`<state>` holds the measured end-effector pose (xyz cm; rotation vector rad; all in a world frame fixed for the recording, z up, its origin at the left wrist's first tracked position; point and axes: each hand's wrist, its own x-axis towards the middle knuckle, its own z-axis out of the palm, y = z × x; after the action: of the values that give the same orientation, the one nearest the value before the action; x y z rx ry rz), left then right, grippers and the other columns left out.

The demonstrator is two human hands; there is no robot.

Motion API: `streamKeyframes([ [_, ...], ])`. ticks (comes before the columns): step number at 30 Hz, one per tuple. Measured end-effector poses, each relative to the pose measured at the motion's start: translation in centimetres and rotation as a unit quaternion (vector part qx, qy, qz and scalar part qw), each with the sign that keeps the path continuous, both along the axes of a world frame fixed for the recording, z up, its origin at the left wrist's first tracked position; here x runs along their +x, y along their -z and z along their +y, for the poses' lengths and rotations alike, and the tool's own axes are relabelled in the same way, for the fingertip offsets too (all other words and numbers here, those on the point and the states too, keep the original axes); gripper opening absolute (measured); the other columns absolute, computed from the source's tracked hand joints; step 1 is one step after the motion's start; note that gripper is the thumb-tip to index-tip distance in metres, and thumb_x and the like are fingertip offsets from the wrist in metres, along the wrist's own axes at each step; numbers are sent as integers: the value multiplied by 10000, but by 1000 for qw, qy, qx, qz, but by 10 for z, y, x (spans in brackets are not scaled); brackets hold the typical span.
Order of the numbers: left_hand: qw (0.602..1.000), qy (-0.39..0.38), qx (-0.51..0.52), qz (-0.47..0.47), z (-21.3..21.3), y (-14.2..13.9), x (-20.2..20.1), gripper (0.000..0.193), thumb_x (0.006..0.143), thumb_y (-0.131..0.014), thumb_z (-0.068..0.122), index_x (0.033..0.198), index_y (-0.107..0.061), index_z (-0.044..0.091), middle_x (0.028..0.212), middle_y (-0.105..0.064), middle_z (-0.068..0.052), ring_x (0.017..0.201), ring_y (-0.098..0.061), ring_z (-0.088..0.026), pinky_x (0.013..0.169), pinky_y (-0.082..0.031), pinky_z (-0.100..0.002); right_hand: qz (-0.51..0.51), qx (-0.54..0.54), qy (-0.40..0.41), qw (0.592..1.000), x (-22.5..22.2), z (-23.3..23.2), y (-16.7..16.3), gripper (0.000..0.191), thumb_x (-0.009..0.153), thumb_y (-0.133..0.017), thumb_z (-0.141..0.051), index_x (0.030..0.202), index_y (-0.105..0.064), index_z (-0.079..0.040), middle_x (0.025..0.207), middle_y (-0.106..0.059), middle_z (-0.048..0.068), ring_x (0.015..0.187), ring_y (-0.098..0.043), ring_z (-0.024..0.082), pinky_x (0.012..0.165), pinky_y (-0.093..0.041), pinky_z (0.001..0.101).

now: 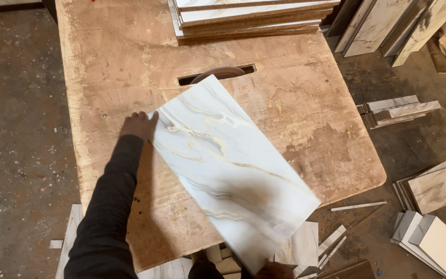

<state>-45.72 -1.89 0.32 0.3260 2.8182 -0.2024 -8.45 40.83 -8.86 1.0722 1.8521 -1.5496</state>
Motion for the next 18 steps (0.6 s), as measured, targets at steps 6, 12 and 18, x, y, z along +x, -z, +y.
streamKeyframes([
  [6, 997, -27, 35, -59, 28, 3, 27, 955, 817, -824, 233, 1599, -287, 126, 1353, -540, -275, 1280, -510, -432, 1062, -405, -578, 34, 63, 133, 988, -28, 87, -17, 392, 892, -796, -234, 850, -726, 150, 743, -704, 182, 660, -684, 275, 635, -593, 418],
  [12, 992, -91, 82, -32, 81, 13, 60, 1016, 757, -893, 290, 1567, -315, 87, 1377, -511, -282, 1288, -490, -433, 1056, -381, -575, 150, 260, 77, 951, -83, 177, -33, 420, 836, -822, -339, 850, -767, 77, 681, -718, 143, 596, -669, 241, 599, -560, 392],
  [18, 976, -173, 127, -33, 148, 17, 80, 1036, 743, -915, 335, 1537, -338, 3, 1334, -530, -295, 1260, -508, -432, 1039, -392, -555, 167, 386, -99, 902, -194, 262, -60, 516, 884, -765, -495, 831, -774, 18, 673, -738, 171, 559, -678, 262, 632, -565, 437],
])
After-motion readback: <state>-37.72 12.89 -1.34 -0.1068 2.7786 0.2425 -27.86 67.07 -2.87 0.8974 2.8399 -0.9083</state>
